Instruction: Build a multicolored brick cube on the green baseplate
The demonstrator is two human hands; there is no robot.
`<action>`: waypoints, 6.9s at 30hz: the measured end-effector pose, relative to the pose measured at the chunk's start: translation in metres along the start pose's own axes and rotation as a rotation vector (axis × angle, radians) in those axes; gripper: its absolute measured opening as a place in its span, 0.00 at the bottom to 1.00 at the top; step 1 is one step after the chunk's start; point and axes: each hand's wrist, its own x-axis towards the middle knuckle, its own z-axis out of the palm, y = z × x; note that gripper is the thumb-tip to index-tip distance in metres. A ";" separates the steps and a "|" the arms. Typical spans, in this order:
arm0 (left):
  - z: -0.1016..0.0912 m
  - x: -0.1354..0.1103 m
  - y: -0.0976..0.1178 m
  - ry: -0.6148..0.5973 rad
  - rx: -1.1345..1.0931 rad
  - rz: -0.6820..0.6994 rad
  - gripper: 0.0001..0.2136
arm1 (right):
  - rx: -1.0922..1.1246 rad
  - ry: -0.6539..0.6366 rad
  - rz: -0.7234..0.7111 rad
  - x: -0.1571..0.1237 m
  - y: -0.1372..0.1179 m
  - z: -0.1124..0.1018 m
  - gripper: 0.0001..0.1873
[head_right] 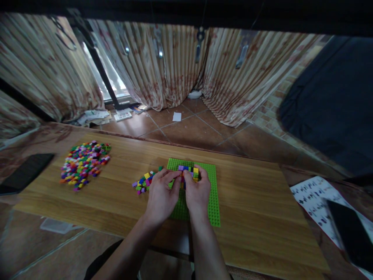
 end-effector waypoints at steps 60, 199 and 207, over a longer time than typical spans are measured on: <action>-0.045 0.019 -0.041 -0.051 -0.072 -0.082 0.10 | 0.366 0.140 0.183 0.000 -0.011 -0.004 0.14; -0.072 0.030 -0.078 -0.258 0.400 -0.311 0.14 | 0.343 0.100 0.170 -0.001 -0.007 -0.010 0.13; -0.070 0.029 -0.089 -0.231 0.398 -0.328 0.16 | 0.383 0.089 0.200 -0.002 -0.007 -0.010 0.13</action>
